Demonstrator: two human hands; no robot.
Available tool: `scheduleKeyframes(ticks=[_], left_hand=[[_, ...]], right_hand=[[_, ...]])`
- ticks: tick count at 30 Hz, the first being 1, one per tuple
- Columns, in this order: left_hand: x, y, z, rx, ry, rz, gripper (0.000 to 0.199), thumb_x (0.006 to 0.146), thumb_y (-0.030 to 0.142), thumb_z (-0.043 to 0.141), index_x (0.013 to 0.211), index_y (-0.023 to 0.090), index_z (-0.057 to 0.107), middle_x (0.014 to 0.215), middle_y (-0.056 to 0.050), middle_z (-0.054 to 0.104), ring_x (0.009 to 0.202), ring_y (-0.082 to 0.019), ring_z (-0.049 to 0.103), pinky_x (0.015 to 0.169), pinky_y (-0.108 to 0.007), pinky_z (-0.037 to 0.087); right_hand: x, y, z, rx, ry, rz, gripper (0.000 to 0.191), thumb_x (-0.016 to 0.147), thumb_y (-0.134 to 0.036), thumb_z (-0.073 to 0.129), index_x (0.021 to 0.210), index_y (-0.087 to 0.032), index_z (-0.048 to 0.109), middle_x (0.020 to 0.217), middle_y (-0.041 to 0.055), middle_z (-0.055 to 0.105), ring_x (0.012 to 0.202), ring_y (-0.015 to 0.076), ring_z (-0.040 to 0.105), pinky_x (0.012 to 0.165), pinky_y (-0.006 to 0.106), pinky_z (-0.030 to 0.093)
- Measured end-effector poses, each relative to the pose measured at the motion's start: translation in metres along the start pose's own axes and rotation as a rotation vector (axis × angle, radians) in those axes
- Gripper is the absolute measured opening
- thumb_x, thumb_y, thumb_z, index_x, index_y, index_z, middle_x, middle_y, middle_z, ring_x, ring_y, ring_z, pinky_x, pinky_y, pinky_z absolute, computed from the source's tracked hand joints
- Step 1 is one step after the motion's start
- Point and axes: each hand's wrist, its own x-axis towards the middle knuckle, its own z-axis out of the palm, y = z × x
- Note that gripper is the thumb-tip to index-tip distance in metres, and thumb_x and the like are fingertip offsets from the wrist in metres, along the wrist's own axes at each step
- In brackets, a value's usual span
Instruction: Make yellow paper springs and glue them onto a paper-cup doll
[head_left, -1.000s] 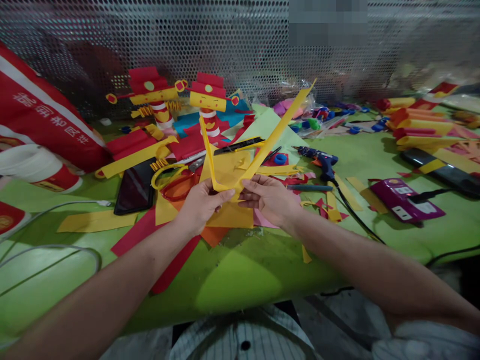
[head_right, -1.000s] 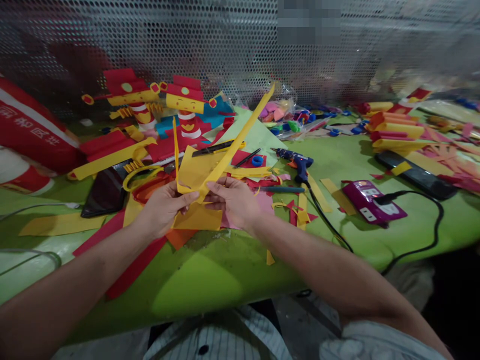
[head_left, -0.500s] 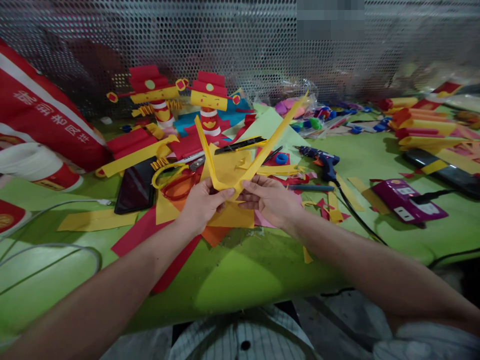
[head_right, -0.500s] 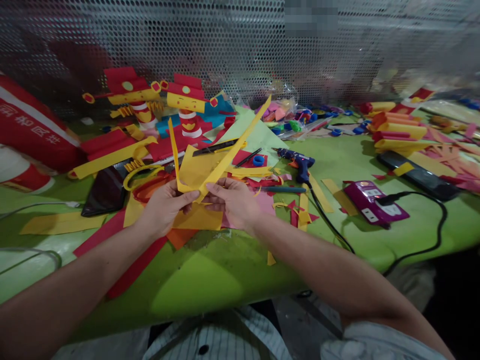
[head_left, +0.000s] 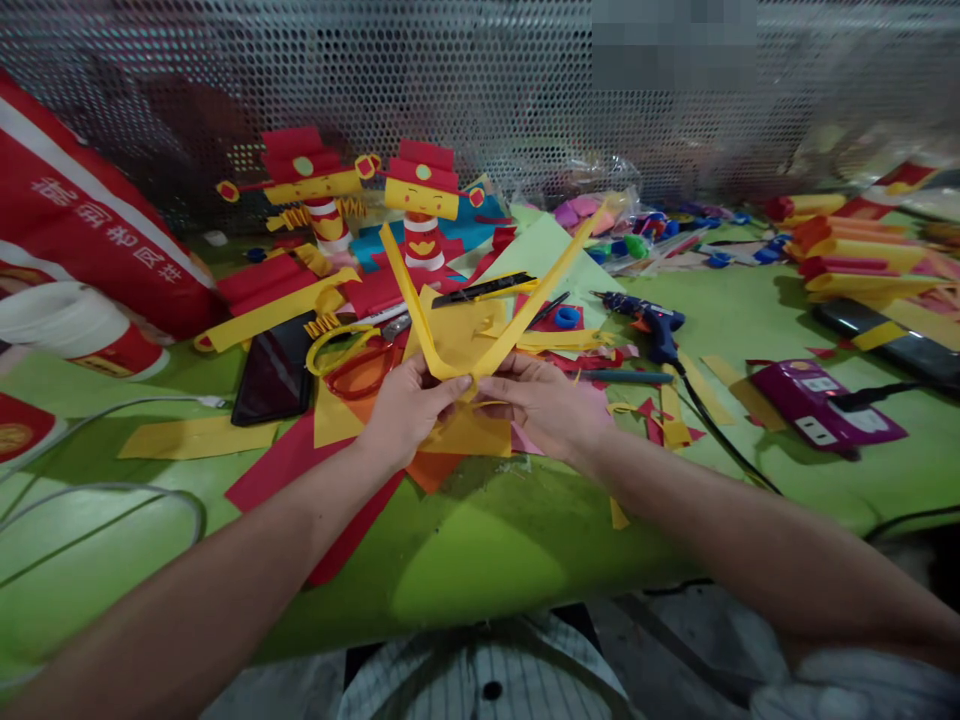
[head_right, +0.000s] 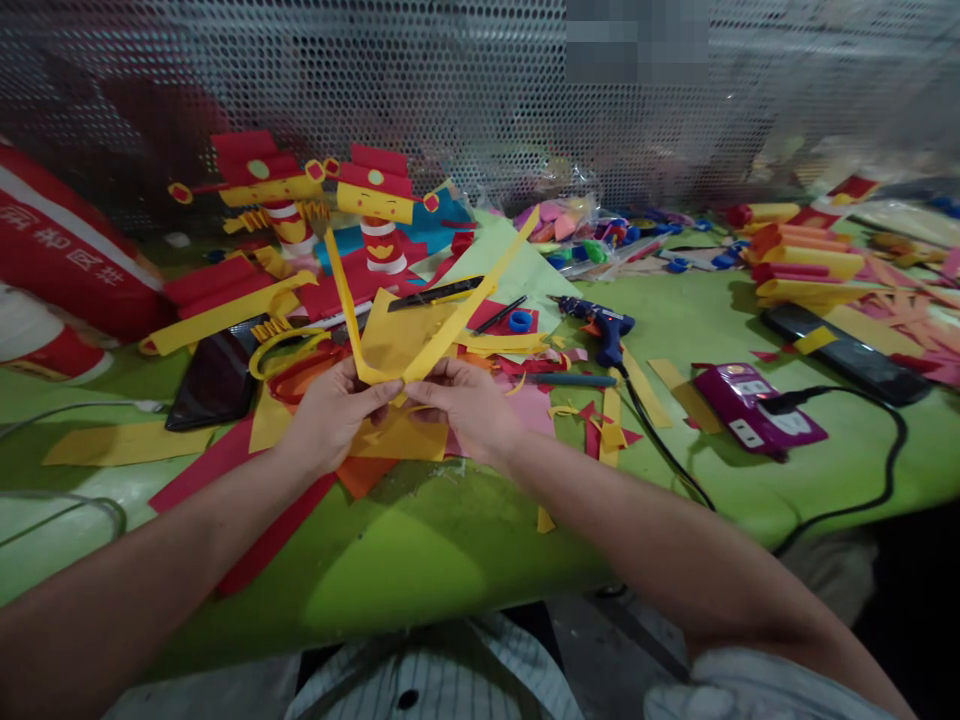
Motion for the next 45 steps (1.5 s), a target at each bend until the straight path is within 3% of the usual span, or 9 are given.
scheduleKeyframes(ticks=[7,14,19,22,27,33,39,45], left_hand=[[-0.003,0.003,0.003,-0.033,-0.011,-0.002,0.020,0.059,0.022,0.071,0.074,0.015,0.059,0.060,0.004,0.057,0.044,-0.005,0.044,0.043,-0.019,0.036],[-0.005,0.007,-0.001,-0.051,-0.075,-0.180,0.008,0.063,0.022,0.062,0.061,0.015,0.058,0.049,0.001,0.057,0.043,-0.009,0.050,0.045,-0.021,0.037],[-0.005,0.009,-0.002,-0.002,-0.086,-0.205,0.008,0.063,0.021,0.064,0.060,0.014,0.061,0.048,0.000,0.058,0.042,-0.009,0.051,0.045,-0.022,0.039],[-0.005,0.010,0.000,0.006,-0.065,-0.218,0.006,0.064,0.019,0.063,0.061,0.014,0.061,0.047,0.001,0.058,0.041,-0.010,0.052,0.045,-0.022,0.040],[-0.004,0.011,0.001,-0.013,-0.032,-0.238,0.007,0.065,0.018,0.063,0.059,0.014,0.062,0.049,-0.001,0.060,0.041,-0.009,0.053,0.044,-0.021,0.041],[-0.001,0.004,-0.004,-0.144,-0.061,-0.282,0.009,0.064,0.019,0.065,0.058,0.012,0.062,0.052,-0.002,0.062,0.043,-0.009,0.054,0.045,-0.020,0.042],[0.003,-0.001,-0.008,-0.242,-0.088,-0.296,0.011,0.063,0.018,0.068,0.069,0.009,0.065,0.059,-0.005,0.064,0.050,-0.010,0.056,0.053,-0.022,0.046],[0.004,-0.001,-0.005,-0.327,-0.029,-0.279,0.009,0.061,0.012,0.066,0.070,0.012,0.065,0.061,-0.003,0.065,0.054,-0.011,0.057,0.056,-0.022,0.046]], right_hand=[[0.001,0.005,-0.001,-0.108,-0.033,-0.060,0.030,0.048,-0.018,0.080,0.069,-0.018,0.058,0.065,-0.0032,0.063,0.058,0.0091,0.058,0.059,0.025,0.049],[0.001,0.003,-0.003,-0.161,-0.056,-0.093,0.021,0.056,-0.019,0.074,0.070,-0.018,0.059,0.063,-0.0033,0.063,0.056,0.0080,0.056,0.057,0.023,0.049],[0.001,0.004,-0.004,-0.220,-0.060,-0.129,0.021,0.056,-0.018,0.073,0.071,-0.019,0.058,0.064,-0.0037,0.062,0.057,0.0087,0.056,0.059,0.024,0.050],[0.003,0.006,-0.006,-0.300,-0.036,-0.211,0.020,0.058,-0.020,0.071,0.073,-0.019,0.058,0.068,-0.0022,0.063,0.062,0.0107,0.057,0.062,0.027,0.050],[0.004,0.010,-0.010,-0.649,0.002,-0.418,0.005,0.068,-0.023,0.061,0.070,-0.019,0.062,0.070,0.0020,0.063,0.068,0.0157,0.058,0.066,0.031,0.047],[0.007,0.012,-0.016,-0.857,-0.052,-0.658,0.018,0.076,-0.019,0.052,0.077,-0.023,0.070,0.080,0.0038,0.070,0.076,0.0191,0.063,0.069,0.032,0.049],[0.011,0.011,-0.017,-1.029,-0.088,-0.758,0.030,0.078,-0.015,0.048,0.087,-0.029,0.073,0.093,0.0032,0.071,0.086,0.0203,0.066,0.077,0.034,0.051],[0.012,0.015,-0.018,-1.276,-0.081,-0.844,0.031,0.082,-0.019,0.047,0.103,-0.026,0.069,0.104,0.0049,0.069,0.094,0.0216,0.064,0.086,0.038,0.050]])
